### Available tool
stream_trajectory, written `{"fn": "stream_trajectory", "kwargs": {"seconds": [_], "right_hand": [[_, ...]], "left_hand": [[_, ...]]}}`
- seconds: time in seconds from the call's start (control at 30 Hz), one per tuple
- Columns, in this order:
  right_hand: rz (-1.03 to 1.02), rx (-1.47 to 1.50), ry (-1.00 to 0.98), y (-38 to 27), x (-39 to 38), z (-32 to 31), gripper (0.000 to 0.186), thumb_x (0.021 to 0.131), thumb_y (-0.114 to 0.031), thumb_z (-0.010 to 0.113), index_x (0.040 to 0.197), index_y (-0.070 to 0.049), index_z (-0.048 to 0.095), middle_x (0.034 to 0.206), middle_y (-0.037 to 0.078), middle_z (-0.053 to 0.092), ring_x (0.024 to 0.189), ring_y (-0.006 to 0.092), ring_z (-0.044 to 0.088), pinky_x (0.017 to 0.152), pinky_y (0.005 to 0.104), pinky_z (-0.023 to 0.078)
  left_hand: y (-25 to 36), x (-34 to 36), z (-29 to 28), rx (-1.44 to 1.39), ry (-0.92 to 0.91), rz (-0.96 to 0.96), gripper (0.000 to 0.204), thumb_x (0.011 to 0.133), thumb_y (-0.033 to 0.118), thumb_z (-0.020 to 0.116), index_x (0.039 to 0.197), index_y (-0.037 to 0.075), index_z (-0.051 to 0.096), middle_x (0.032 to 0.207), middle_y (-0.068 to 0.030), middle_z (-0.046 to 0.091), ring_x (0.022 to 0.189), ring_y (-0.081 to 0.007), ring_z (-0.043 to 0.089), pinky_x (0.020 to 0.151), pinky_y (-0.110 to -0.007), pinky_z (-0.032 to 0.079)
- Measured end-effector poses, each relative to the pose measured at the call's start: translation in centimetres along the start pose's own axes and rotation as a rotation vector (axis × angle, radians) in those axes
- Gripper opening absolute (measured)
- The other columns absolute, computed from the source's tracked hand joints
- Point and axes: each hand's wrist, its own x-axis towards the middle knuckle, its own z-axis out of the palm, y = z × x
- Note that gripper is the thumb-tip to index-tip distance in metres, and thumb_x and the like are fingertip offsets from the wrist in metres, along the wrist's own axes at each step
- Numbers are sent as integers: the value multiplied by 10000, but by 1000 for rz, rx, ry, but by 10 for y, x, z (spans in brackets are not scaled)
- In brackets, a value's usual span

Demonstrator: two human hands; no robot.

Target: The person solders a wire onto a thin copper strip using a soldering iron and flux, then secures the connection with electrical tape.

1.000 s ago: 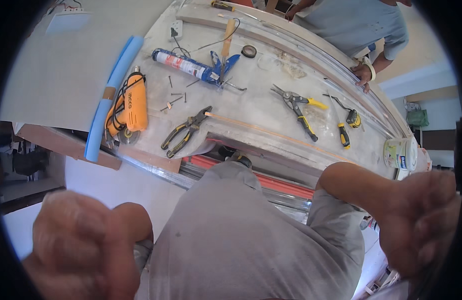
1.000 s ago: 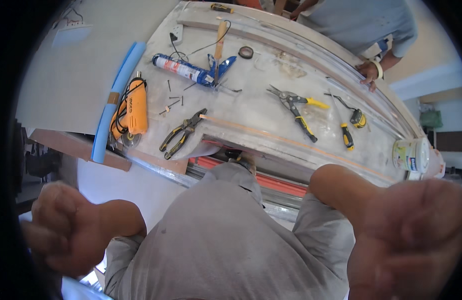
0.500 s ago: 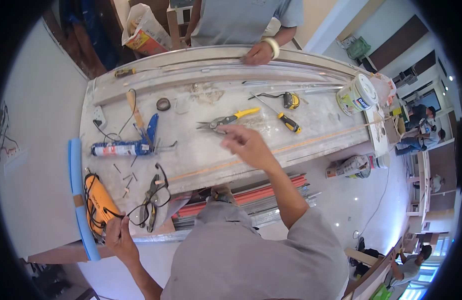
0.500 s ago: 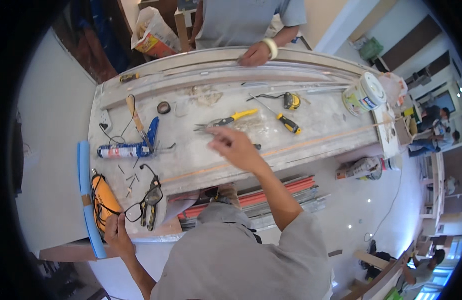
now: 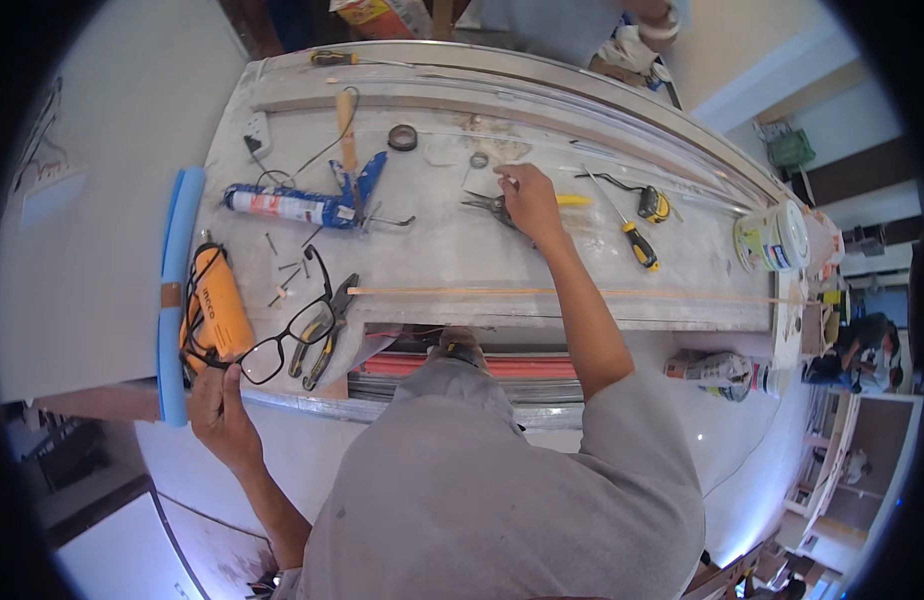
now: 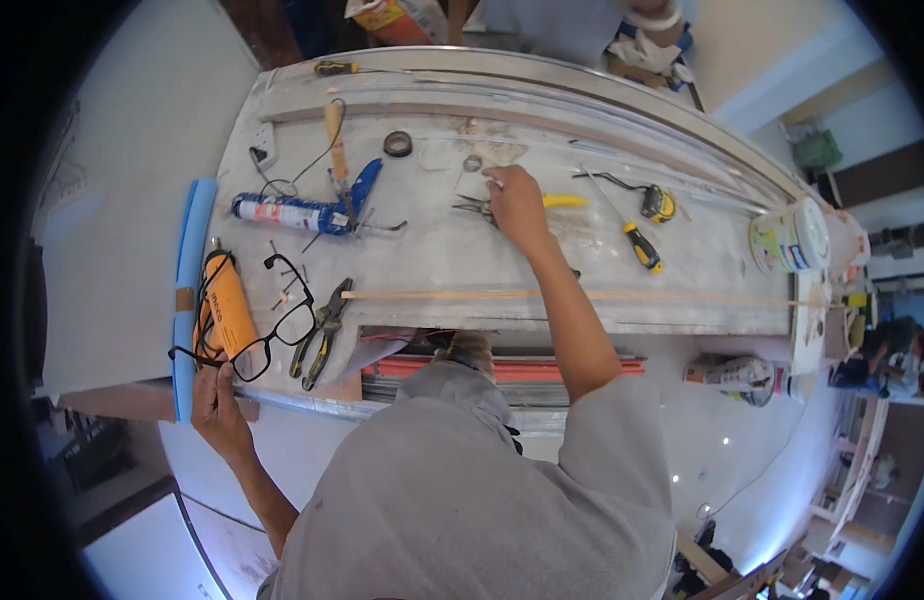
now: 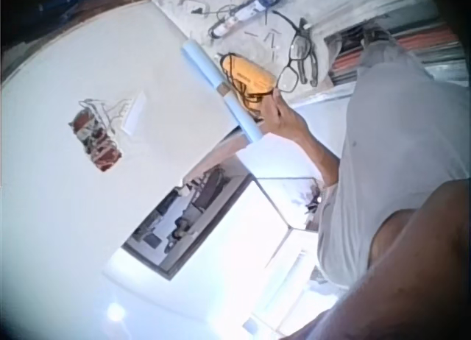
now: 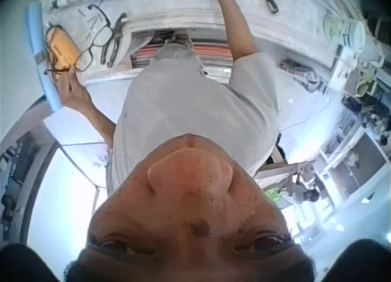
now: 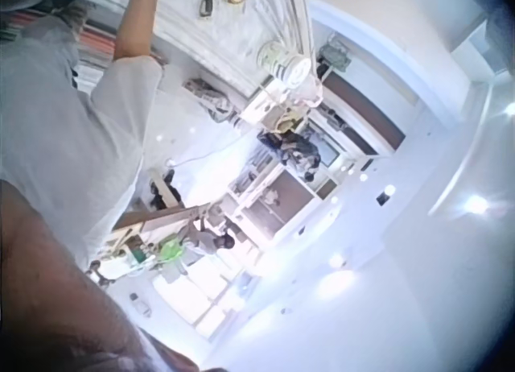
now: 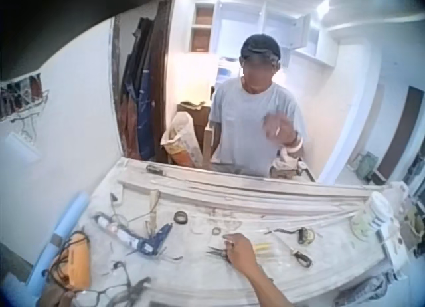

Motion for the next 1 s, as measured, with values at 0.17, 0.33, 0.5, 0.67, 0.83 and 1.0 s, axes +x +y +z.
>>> {"fn": "stream_trajectory", "kwargs": {"seconds": [0.17, 0.33, 0.5, 0.67, 0.83, 1.0], "right_hand": [[-282, -261, -161, 15, 53, 35, 263, 777, -34, 585, 1021, -62, 678, 1041, 175, 599, 1007, 356, 568, 857, 442, 482], [-226, -385, -393, 36, 60, 35, 164, 772, -84, 619, 930, -42, 618, 1016, 176, 586, 1022, 378, 545, 864, 450, 477], [-44, 304, -256, 0, 47, 21, 155, 910, -137, 500, 986, -11, 547, 842, 134, 578, 780, 286, 589, 688, 363, 474], [114, 1583, -416, -172, -43, -47, 253, 935, -173, 548, 1099, 16, 510, 675, 2, 496, 579, 86, 436, 540, 213, 345], [27, 1005, -289, -244, -69, -59, 270, 847, -168, 715, 1024, 22, 642, 717, -64, 513, 607, 12, 412, 545, 160, 287], [-302, 1451, -222, -277, -64, -117, 156, 858, -61, 638, 923, 78, 616, 766, 54, 599, 563, 70, 466, 479, 211, 331]], "left_hand": [[-1, -10, -15, -61, 21, 20, 162, 822, -30, 662, 785, -77, 511, 712, -91, 526, 683, -174, 481, 657, -279, 404], [5, -8, -28, -14, 41, -29, 148, 801, 11, 694, 835, -86, 588, 792, -115, 619, 740, -186, 570, 703, -275, 444], [17, -12, -36, -79, 116, -123, 141, 806, 32, 692, 918, -51, 667, 859, -120, 663, 784, -196, 616, 725, -263, 460], [27, -18, -38, -216, 54, -43, 122, 812, 24, 687, 917, -38, 692, 870, -106, 665, 799, -180, 594, 723, -270, 447], [49, -20, -36, -270, -56, -61, 156, 793, 6, 691, 948, -16, 697, 850, -96, 662, 735, -178, 598, 667, -269, 458], [74, -31, -61, -438, 205, 267, 89, 770, 15, 710, 813, -57, 684, 792, -128, 659, 752, -206, 605, 674, -285, 461]]}}
